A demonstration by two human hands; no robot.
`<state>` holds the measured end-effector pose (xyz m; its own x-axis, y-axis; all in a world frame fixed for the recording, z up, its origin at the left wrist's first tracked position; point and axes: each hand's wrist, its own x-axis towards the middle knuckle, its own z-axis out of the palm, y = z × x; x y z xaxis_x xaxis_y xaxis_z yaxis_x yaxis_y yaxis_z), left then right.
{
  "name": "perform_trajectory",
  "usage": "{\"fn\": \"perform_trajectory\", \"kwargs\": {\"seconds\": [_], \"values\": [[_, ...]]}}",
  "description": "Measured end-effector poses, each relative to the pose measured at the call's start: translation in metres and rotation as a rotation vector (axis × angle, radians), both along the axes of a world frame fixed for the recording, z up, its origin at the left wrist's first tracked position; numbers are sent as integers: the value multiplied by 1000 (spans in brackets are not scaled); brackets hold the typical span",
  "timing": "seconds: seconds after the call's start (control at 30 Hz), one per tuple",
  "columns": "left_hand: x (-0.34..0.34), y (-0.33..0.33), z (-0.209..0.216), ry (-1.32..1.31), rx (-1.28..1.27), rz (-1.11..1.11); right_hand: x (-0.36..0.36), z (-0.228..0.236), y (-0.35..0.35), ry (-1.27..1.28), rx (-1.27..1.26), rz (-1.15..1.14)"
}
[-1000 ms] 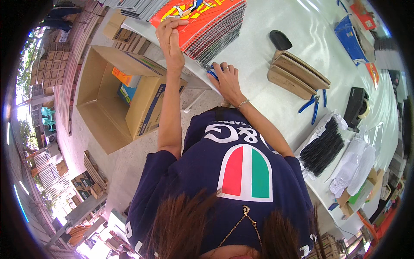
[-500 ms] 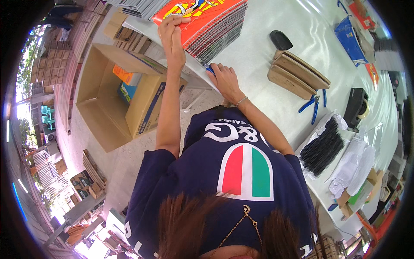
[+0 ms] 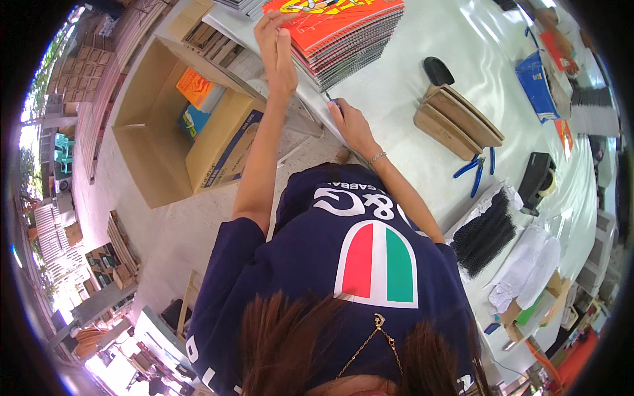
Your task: The person trims the edges of a stack of books using shears, organizes stacks of books on a table, and applies adhesive tape to small cardboard components by hand.
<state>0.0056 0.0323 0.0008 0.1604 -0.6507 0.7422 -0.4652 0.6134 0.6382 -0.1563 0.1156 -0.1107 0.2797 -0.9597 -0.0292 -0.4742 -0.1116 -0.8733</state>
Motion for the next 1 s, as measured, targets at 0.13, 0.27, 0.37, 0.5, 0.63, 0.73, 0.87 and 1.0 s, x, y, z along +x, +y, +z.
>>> {"fn": "perform_trajectory", "kwargs": {"seconds": [0.13, 0.27, 0.37, 0.5, 0.63, 0.73, 0.87, 1.0], "values": [[1, 29, -33, 311, 120, 146, -2, 0, 3, -94, 47, -68], [8, 50, -96, 419, 295, 123, -2, 15, 6, -313, 246, -162], [-3, 56, -111, 268, 432, 101, -5, 5, 3, -500, 267, -165], [-10, 55, -119, 171, 437, 94, -2, -1, 1, -458, 276, -206], [-10, 53, -120, 147, 408, 126, 0, -11, 8, -432, 221, -227], [-18, 57, -113, 143, 417, 128, 0, -18, 10, -288, 13, -248], [-16, 62, -114, 163, 429, 144, -3, -9, 15, 120, -142, -164], [-15, 62, -117, 244, 445, 102, -2, -15, 19, 157, -233, -166]]}}
